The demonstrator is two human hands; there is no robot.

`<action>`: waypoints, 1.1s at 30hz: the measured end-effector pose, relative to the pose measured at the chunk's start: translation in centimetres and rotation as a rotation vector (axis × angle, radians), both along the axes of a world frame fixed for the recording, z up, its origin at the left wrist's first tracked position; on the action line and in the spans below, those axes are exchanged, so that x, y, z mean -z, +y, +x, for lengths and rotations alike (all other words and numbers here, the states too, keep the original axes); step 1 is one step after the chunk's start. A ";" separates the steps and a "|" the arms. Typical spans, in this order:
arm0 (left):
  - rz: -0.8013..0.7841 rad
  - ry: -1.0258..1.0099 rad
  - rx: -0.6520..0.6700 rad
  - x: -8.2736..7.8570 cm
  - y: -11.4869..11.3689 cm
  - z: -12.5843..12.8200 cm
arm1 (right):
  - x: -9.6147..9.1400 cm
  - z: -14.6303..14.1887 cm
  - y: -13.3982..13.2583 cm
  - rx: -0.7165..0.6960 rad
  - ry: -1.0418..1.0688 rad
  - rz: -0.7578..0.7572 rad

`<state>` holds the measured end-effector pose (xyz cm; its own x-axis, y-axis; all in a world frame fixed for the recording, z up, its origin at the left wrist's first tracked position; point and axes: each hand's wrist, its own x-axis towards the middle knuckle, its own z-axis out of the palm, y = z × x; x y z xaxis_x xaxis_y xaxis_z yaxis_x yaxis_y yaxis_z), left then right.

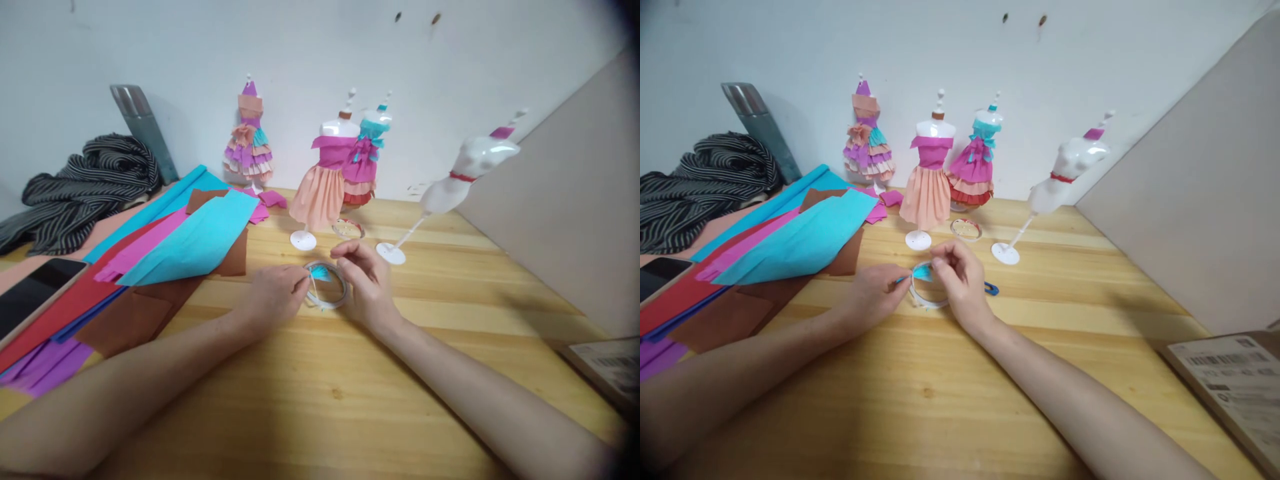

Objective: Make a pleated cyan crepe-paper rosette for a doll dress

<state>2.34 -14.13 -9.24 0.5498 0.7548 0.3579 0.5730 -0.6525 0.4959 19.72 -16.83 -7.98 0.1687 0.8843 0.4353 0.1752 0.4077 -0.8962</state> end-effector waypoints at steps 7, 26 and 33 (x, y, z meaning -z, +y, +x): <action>0.093 -0.090 -0.112 -0.2 0.2 0.0 | -0.5 -1.3 -1.4 -0.096 -0.284 -0.112; 0.182 0.065 -0.267 -0.4 0.7 -0.3 | 0.8 -2.4 -1.7 0.023 -0.364 -0.096; 0.131 0.063 -0.288 -0.4 0.9 -0.2 | 0.4 -2.3 -1.6 0.055 -0.305 -0.111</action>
